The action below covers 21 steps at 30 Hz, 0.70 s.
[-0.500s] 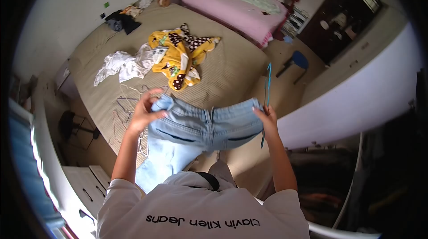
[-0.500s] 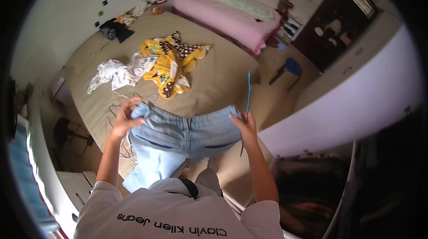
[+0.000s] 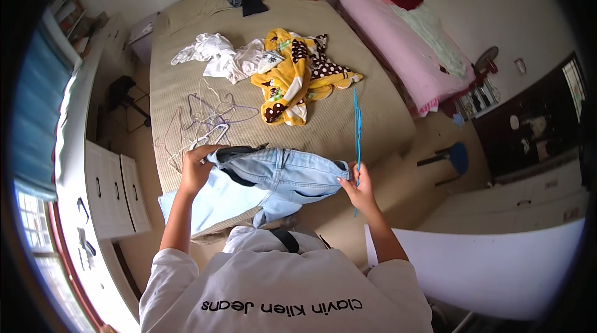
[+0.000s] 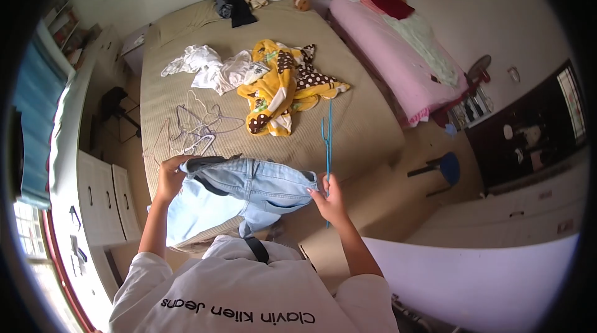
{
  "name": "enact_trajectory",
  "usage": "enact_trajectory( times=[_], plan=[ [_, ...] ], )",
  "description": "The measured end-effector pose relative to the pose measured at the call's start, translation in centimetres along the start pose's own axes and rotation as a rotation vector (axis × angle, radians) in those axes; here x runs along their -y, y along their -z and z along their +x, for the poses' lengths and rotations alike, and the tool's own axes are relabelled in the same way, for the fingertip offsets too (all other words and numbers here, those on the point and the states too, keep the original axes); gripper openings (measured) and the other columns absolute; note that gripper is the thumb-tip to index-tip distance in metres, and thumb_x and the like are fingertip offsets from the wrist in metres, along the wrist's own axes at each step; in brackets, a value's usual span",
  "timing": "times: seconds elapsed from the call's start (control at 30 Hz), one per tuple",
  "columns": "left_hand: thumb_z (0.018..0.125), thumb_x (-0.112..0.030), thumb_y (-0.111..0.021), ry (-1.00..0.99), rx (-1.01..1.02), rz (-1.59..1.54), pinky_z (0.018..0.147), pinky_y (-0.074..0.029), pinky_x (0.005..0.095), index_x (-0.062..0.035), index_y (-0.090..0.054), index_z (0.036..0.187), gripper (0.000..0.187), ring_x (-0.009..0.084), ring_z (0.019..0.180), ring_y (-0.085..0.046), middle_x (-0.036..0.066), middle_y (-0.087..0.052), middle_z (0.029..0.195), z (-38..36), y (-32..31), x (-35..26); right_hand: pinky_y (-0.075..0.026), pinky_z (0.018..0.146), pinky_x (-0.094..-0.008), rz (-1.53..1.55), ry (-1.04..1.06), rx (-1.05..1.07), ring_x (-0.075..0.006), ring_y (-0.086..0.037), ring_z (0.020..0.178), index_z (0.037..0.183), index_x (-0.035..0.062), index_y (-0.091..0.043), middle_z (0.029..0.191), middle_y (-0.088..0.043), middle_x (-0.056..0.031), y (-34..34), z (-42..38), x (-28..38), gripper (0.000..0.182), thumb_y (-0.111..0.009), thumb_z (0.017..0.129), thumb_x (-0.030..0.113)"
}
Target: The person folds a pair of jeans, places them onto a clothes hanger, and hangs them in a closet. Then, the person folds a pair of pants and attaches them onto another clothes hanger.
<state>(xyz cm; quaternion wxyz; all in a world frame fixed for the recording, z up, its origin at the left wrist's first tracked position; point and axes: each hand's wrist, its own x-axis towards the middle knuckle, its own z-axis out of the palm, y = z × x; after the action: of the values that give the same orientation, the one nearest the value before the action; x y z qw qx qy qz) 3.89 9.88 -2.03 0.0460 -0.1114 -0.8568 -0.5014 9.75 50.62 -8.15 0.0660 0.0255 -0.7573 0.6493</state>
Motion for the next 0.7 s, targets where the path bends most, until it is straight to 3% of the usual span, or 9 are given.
enact_trajectory(
  times=[0.1, 0.2, 0.33, 0.37, 0.47, 0.57, 0.63, 0.67, 0.7],
  plan=[
    [0.055, 0.022, -0.042, 0.099, -0.069, -0.339, 0.077, -0.049, 0.0249, 0.0049, -0.065, 0.099, 0.052, 0.0182, 0.088, -0.063, 0.012, -0.068, 0.094, -2.7, -0.9, 1.1, -0.032, 0.060, -0.0197, 0.149, -0.148, 0.128, -0.0030, -0.037, 0.071, 0.083, 0.0089, -0.038, 0.079, -0.038, 0.0038, 0.4, 0.2, -0.8, 0.032, -0.069, 0.076, 0.003],
    [0.055, 0.022, -0.040, 0.192, -0.160, -0.621, 0.077, -0.048, 0.0252, 0.0057, -0.065, 0.093, 0.048, 0.0186, 0.087, -0.063, 0.013, -0.067, 0.091, -4.5, -2.6, 2.2, -0.039, 0.079, -0.0251, 0.465, -0.203, 0.238, -0.0118, -0.050, 0.089, 0.086, 0.0080, -0.043, 0.092, -0.053, -0.0046, 1.0, 1.7, 0.2, 0.034, -0.066, 0.066, -0.006],
    [0.054, 0.022, -0.039, 0.237, -0.138, -0.608, 0.078, -0.047, 0.0259, 0.0047, -0.064, 0.085, 0.044, 0.0180, 0.086, -0.062, 0.012, -0.067, 0.086, -8.0, -1.6, 3.6, -0.038, 0.091, -0.0315, 0.660, -0.413, 0.390, -0.0230, -0.052, 0.101, 0.088, 0.0033, -0.046, 0.107, -0.054, -0.0166, -0.5, 1.8, -2.0, 0.026, -0.053, 0.065, 0.010],
    [0.054, 0.021, -0.040, 0.264, -0.102, -0.651, 0.079, -0.046, 0.0269, 0.0046, -0.064, 0.083, 0.040, 0.0180, 0.086, -0.062, 0.011, -0.067, 0.085, -8.7, -1.4, 3.6, -0.036, 0.097, -0.0355, 0.695, -0.459, 0.457, -0.0282, -0.050, 0.112, 0.092, 0.0003, -0.048, 0.119, -0.052, -0.0223, -0.5, 1.8, -2.9, 0.030, -0.046, 0.069, 0.019],
    [0.055, 0.019, -0.044, 0.276, -0.060, -0.611, 0.079, -0.046, 0.0265, 0.0038, -0.065, 0.081, 0.037, 0.0182, 0.085, -0.062, 0.010, -0.067, 0.086, -11.7, -1.9, 4.2, -0.035, 0.100, -0.0366, 0.762, -0.721, 0.585, -0.0274, -0.047, 0.118, 0.108, -0.0054, -0.049, 0.125, -0.049, -0.0226, 0.2, 1.0, -0.7, 0.040, -0.042, 0.079, 0.022],
    [0.056, 0.017, -0.046, 0.390, 0.052, -0.655, 0.079, -0.047, 0.0278, 0.0048, -0.065, 0.082, 0.035, 0.0176, 0.085, -0.061, 0.010, -0.067, 0.088, -12.8, -0.5, 4.4, -0.039, 0.094, -0.0329, 0.716, -0.820, 0.781, -0.0211, -0.052, 0.110, 0.121, -0.0039, -0.047, 0.120, -0.054, -0.0170, -1.4, 0.6, -1.6, 0.054, -0.036, 0.091, 0.040],
    [0.057, 0.013, -0.048, 0.477, 0.166, -0.743, 0.077, -0.047, 0.0275, 0.0059, -0.065, 0.086, 0.034, 0.0159, 0.085, -0.061, 0.010, -0.067, 0.089, -14.1, -0.3, 5.1, -0.041, 0.086, -0.0278, 0.281, -0.886, 0.800, -0.0144, -0.055, 0.099, 0.109, -0.0009, -0.052, 0.109, -0.058, -0.0099, -1.9, 0.4, 0.3, 0.049, -0.047, 0.091, 0.044],
    [0.057, 0.010, -0.050, 0.525, 0.271, -0.725, 0.076, -0.047, 0.0273, 0.0056, -0.065, 0.087, 0.033, 0.0156, 0.085, -0.061, 0.010, -0.067, 0.090, -14.4, -0.2, 5.3, -0.043, 0.085, -0.0285, 0.284, -0.869, 0.768, -0.0141, -0.055, 0.098, 0.105, -0.0007, -0.052, 0.106, -0.059, -0.0090, -2.4, -0.2, -1.3, 0.039, -0.061, 0.086, 0.032],
    [0.058, 0.007, -0.051, 0.567, 0.375, -0.698, 0.076, -0.046, 0.0271, 0.0053, -0.065, 0.087, 0.032, 0.0154, 0.086, -0.061, 0.010, -0.066, 0.091, -14.1, 0.4, 5.1, -0.043, 0.084, -0.0276, 0.186, -0.834, 0.788, -0.0154, -0.056, 0.098, 0.107, -0.0012, -0.050, 0.106, -0.060, -0.0107, -3.1, -0.7, -2.5, 0.037, -0.062, 0.085, 0.026]
  ],
)
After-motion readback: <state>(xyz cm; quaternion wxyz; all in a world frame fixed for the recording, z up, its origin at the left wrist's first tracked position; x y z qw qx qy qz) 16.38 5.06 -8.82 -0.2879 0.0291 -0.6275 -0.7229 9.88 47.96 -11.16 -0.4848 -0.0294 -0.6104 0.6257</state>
